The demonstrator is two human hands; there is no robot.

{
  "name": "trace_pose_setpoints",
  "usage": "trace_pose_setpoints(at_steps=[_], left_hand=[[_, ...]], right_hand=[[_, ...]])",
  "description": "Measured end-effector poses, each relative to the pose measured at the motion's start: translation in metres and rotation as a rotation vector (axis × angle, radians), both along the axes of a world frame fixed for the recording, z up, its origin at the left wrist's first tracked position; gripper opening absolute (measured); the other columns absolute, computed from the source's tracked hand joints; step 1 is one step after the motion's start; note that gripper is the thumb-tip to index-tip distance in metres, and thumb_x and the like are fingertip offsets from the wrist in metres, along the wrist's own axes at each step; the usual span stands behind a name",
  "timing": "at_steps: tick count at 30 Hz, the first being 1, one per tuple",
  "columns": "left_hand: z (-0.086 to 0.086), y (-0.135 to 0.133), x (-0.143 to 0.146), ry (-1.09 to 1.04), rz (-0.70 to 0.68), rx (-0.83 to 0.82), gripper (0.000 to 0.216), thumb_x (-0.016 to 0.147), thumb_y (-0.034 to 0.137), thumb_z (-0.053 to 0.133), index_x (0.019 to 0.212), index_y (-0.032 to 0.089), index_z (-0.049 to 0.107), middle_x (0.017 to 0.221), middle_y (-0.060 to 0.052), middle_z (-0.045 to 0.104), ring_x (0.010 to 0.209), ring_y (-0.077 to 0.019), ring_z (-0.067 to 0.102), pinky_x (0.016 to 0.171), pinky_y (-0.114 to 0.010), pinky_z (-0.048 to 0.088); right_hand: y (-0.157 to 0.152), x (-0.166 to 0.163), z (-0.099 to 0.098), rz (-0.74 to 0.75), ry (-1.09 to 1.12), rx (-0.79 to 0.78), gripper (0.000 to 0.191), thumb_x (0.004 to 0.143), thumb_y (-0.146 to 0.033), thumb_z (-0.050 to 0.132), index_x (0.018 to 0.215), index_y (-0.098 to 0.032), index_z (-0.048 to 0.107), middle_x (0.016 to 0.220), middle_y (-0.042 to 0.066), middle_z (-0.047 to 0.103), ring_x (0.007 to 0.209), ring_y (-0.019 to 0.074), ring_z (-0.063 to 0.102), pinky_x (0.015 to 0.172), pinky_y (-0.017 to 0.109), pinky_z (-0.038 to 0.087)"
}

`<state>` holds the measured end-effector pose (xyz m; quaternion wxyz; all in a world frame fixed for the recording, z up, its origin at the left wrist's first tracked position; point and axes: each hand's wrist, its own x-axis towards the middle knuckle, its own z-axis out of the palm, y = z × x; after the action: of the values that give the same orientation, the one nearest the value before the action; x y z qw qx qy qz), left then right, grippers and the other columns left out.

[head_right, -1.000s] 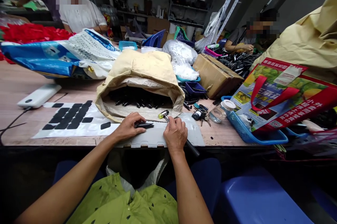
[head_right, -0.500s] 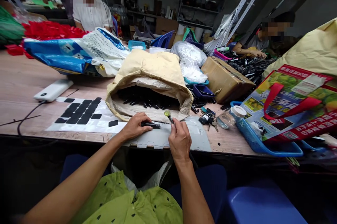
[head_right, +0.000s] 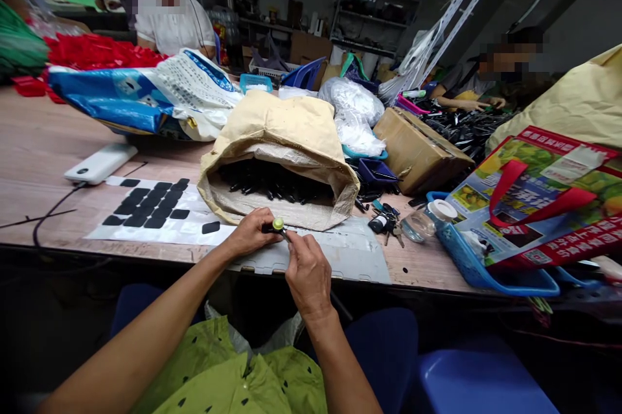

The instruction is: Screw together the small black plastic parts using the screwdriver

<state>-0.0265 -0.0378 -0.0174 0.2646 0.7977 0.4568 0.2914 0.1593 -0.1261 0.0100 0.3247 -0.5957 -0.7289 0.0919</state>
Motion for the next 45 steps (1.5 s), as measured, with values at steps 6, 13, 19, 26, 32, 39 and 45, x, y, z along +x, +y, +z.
trace_pose_setpoints(at_steps=[6, 13, 19, 26, 32, 39, 45], left_hand=[[-0.005, 0.0, 0.001, -0.044, 0.017, 0.004, 0.014, 0.081, 0.029, 0.078, 0.093, 0.021, 0.076, 0.089, -0.003, 0.064, 0.094, -0.0221, 0.058, 0.087, -0.035, 0.044], [0.0, -0.004, 0.001, -0.055, 0.035, 0.024, 0.019, 0.076, 0.019, 0.074, 0.094, 0.021, 0.075, 0.089, -0.003, 0.065, 0.093, -0.0223, 0.059, 0.087, -0.036, 0.046], [0.0, -0.004, -0.001, -0.068, 0.043, 0.014, 0.016, 0.074, 0.014, 0.07, 0.089, 0.02, 0.07, 0.089, -0.003, 0.066, 0.089, -0.0214, 0.059, 0.085, -0.035, 0.046], [-0.001, -0.005, -0.001, -0.06, 0.008, 0.043, 0.011, 0.088, 0.024, 0.064, 0.093, 0.02, 0.073, 0.09, -0.004, 0.064, 0.093, -0.0217, 0.058, 0.088, -0.036, 0.045], [-0.004, -0.003, 0.001, 0.002, 0.002, 0.097, 0.032, 0.103, 0.034, 0.046, 0.086, 0.019, 0.069, 0.087, -0.004, 0.062, 0.09, -0.0205, 0.056, 0.088, -0.036, 0.042], [-0.007, -0.002, 0.002, 0.04, 0.009, 0.139, 0.043, 0.107, 0.038, 0.037, 0.074, 0.02, 0.058, 0.08, -0.003, 0.056, 0.083, -0.0193, 0.051, 0.085, -0.035, 0.04], [-0.008, -0.001, 0.002, 0.056, 0.013, 0.152, 0.046, 0.108, 0.04, 0.032, 0.073, 0.02, 0.055, 0.079, -0.002, 0.054, 0.081, -0.0189, 0.05, 0.083, -0.035, 0.039]], right_hand=[[-0.003, 0.006, 0.0, -0.038, 0.04, 0.025, 0.036, 0.101, -0.023, 0.045, 0.129, -0.026, 0.067, 0.106, 0.006, 0.069, 0.101, 0.0191, 0.065, 0.09, 0.027, 0.049], [0.009, 0.019, 0.001, -0.111, 0.064, 0.064, 0.034, 0.1, -0.025, 0.046, 0.125, -0.025, 0.069, 0.11, 0.006, 0.07, 0.104, 0.0193, 0.064, 0.091, 0.028, 0.047], [0.046, 0.043, -0.007, -0.31, -0.132, 0.049, 0.034, 0.095, -0.018, 0.052, 0.12, -0.027, 0.073, 0.102, 0.004, 0.068, 0.096, 0.0195, 0.059, 0.081, 0.028, 0.042], [0.053, 0.045, -0.028, -0.378, -0.31, 0.08, 0.034, 0.094, -0.015, 0.059, 0.122, -0.029, 0.072, 0.096, 0.004, 0.064, 0.089, 0.0192, 0.051, 0.075, 0.03, 0.032], [0.049, 0.043, -0.027, -0.378, -0.322, 0.084, 0.033, 0.096, -0.017, 0.058, 0.123, -0.029, 0.071, 0.097, 0.005, 0.063, 0.089, 0.0195, 0.049, 0.073, 0.031, 0.029], [0.05, 0.043, -0.029, -0.389, -0.349, 0.076, 0.032, 0.096, -0.019, 0.059, 0.124, -0.03, 0.07, 0.097, 0.004, 0.062, 0.09, 0.0197, 0.048, 0.073, 0.03, 0.027], [0.049, 0.043, -0.03, -0.395, -0.364, 0.072, 0.033, 0.096, -0.02, 0.06, 0.126, -0.03, 0.069, 0.098, 0.005, 0.062, 0.091, 0.02, 0.048, 0.074, 0.03, 0.027]])
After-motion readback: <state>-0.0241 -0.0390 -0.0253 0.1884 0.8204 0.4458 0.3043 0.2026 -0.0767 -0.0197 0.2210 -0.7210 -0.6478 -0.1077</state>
